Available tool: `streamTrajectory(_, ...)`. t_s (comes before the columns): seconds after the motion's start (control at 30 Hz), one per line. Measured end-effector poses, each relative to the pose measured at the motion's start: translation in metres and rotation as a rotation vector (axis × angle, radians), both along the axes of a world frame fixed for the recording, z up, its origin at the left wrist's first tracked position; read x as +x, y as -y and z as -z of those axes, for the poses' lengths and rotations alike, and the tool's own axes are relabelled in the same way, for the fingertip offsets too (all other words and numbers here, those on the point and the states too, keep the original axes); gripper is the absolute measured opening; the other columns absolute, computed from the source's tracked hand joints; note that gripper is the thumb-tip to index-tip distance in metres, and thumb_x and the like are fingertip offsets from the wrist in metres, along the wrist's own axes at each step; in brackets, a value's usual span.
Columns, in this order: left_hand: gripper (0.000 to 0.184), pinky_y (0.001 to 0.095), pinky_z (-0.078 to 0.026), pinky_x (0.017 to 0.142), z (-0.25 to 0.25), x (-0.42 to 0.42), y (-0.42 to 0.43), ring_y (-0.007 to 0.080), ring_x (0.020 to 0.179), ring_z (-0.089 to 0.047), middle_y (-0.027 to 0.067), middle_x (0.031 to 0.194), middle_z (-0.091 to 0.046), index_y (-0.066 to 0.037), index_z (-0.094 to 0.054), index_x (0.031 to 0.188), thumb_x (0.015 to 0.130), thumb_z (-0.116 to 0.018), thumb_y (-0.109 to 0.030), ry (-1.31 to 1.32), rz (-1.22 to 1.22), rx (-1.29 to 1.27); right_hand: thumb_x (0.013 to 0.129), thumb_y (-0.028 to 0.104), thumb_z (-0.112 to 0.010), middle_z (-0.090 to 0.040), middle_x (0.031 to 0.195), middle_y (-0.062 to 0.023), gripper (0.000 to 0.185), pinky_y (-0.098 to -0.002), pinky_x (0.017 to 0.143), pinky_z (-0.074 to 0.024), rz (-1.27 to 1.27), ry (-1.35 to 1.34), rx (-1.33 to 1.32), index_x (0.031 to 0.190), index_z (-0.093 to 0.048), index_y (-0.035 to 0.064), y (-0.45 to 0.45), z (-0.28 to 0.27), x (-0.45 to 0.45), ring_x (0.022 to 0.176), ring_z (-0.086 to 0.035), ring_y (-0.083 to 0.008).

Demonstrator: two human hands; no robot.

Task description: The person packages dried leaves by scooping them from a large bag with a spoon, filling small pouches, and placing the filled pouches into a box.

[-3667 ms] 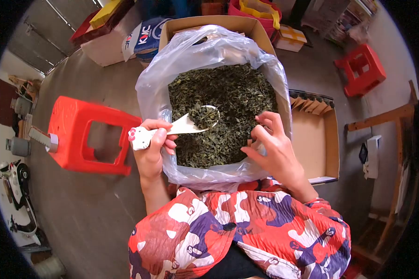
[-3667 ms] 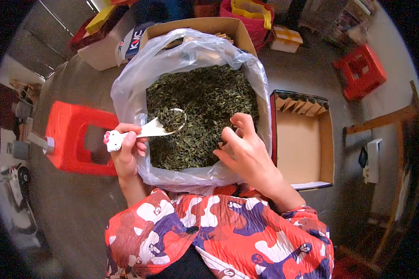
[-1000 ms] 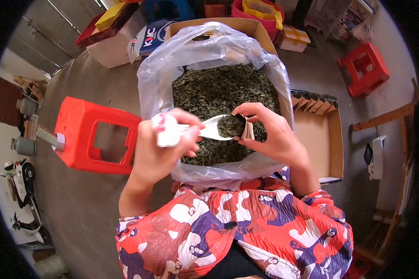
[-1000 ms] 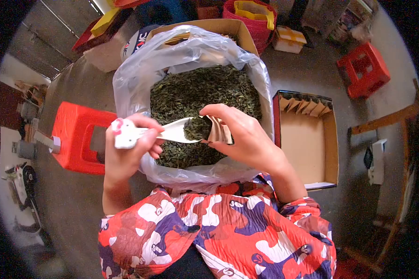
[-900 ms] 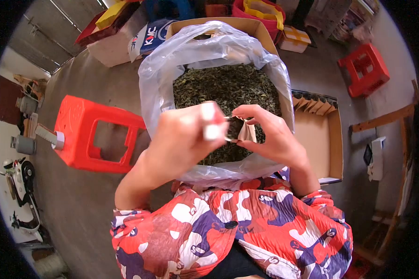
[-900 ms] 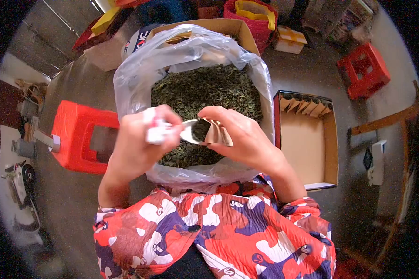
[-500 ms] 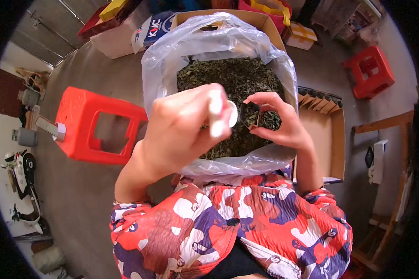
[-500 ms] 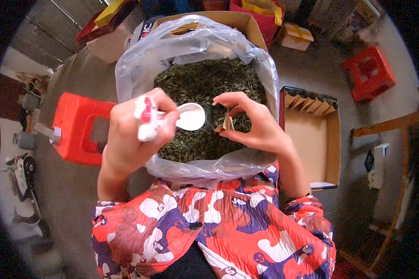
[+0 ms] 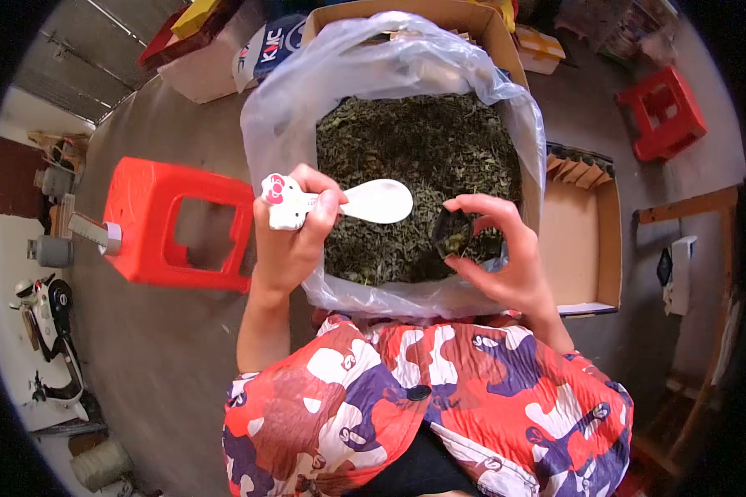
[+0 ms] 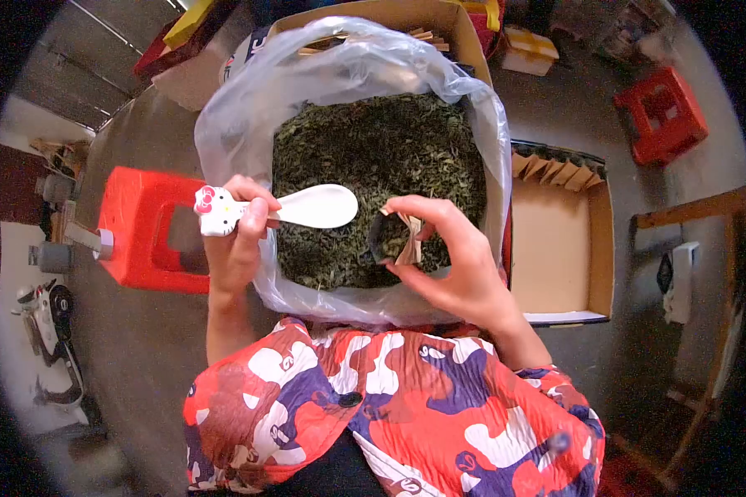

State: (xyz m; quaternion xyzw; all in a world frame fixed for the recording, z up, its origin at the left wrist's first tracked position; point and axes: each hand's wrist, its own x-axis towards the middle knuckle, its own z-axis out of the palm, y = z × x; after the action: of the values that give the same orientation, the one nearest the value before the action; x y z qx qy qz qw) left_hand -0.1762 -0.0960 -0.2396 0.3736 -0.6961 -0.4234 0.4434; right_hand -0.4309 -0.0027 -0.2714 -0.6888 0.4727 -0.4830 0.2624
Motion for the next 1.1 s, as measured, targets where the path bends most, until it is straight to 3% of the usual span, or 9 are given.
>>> streamTrajectory(0.07,0.016,0.0238,-0.044,0.058,0.016,0.001,-0.001,0.0073,0.062,-0.055,0.0019,0.071,-0.062,0.0,-0.064,0.081,0.092,-0.059,-0.011,-0.086,0.002,0.11,0.071,-0.004,-0.078,-0.064,0.124,-0.0085,0.063,-0.0316,0.082,-0.0527,-0.012,-0.006,0.012,0.13,-0.057,0.0068,-0.005,-0.007,-0.001,0.103,-0.063,-0.0224)
streamTrajectory(0.2,0.014,0.0251,-0.046,0.06,0.012,-0.001,-0.012,0.01,0.066,-0.058,0.0039,0.075,-0.06,0.0,-0.064,0.082,0.09,-0.061,-0.01,-0.235,0.019,0.087,0.072,-0.003,-0.079,-0.064,0.123,-0.0089,0.064,-0.0323,0.082,-0.0538,-0.027,-0.007,0.055,0.131,-0.058,0.0068,-0.01,-0.017,-0.006,0.105,-0.063,-0.0227)
streamTrajectory(0.37,0.01,0.0254,-0.044,0.056,0.007,-0.008,-0.018,0.0098,0.061,-0.057,0.0043,0.072,-0.062,0.0,-0.065,0.082,0.088,-0.064,-0.008,-0.054,0.049,0.037,0.072,-0.002,-0.079,-0.064,0.124,-0.0098,0.066,-0.0317,0.084,-0.054,0.041,-0.056,0.05,0.133,-0.056,0.0056,-0.009,-0.025,-0.021,0.107,-0.063,-0.0222)
streamTrajectory(0.4,0.009,0.0259,-0.044,0.054,0.006,-0.009,-0.018,0.01,0.059,-0.057,0.0046,0.071,-0.063,0.0,-0.065,0.082,0.087,-0.065,-0.007,0.005,0.06,0.001,0.069,-0.002,-0.079,-0.062,0.129,-0.008,0.069,-0.0325,0.095,-0.0462,0.06,-0.011,0.144,0.134,-0.055,0.0038,-0.011,-0.024,-0.021,0.118,-0.058,-0.0199)
streamTrajectory(0.5,0.006,0.0293,-0.044,0.052,-0.001,-0.009,-0.021,0.0156,0.056,-0.059,0.0061,0.068,-0.062,-0.001,-0.063,0.078,0.082,-0.067,-0.002,0.148,0.075,-0.129,0.069,-0.002,-0.079,-0.061,0.129,-0.0096,0.07,-0.0325,0.096,-0.0466,0.06,0.029,0.152,0.135,-0.054,0.0037,-0.011,-0.023,-0.018,0.118,-0.059,-0.0202)
streamTrajectory(0.6,0.01,0.0313,-0.045,0.05,0.001,-0.011,-0.031,0.0199,0.053,-0.059,0.0064,0.068,-0.062,-0.004,-0.062,0.077,0.079,-0.071,-0.002,0.151,0.034,-0.216,0.071,0.0,-0.08,-0.065,0.12,-0.0107,0.064,-0.0321,0.085,-0.054,0.102,0.018,0.06,0.131,-0.058,0.004,-0.01,-0.022,-0.016,0.105,-0.064,-0.0224)
streamTrajectory(0.7,0.01,0.0312,-0.047,0.054,-0.013,-0.014,-0.033,0.0207,0.056,-0.062,0.0087,0.068,-0.064,-0.003,-0.062,0.077,0.08,-0.071,0.001,0.383,0.103,-0.348,0.072,0.001,-0.08,-0.066,0.119,-0.0107,0.063,-0.0323,0.085,-0.0539,0.093,-0.058,0.043,0.131,-0.058,0.0042,-0.009,-0.021,-0.02,0.104,-0.064,-0.0226)
streamTrajectory(0.73,0.01,0.0315,-0.049,0.055,-0.013,-0.016,-0.036,0.0232,0.059,-0.065,0.0079,0.07,-0.065,-0.003,-0.063,0.077,0.079,-0.073,-0.001,0.451,0.092,-0.285,0.072,0.002,-0.08,-0.066,0.119,-0.0106,0.062,-0.0325,0.085,-0.0538,0.087,-0.042,0.043,0.131,-0.058,0.0042,-0.009,-0.02,-0.021,0.104,-0.064,-0.0226)
streamTrajectory(1.1,0.009,0.0259,-0.053,0.054,-0.001,-0.003,-0.055,0.012,0.06,-0.069,0.0068,0.074,-0.071,0.001,-0.07,0.091,0.087,-0.071,-0.006,0.398,0.063,0.018,0.074,0.003,-0.079,-0.064,0.121,-0.011,0.061,-0.0334,0.089,-0.0532,-0.013,0.067,0.055,0.131,-0.058,0.0041,0.0,-0.011,-0.018,0.109,-0.063,-0.0221)
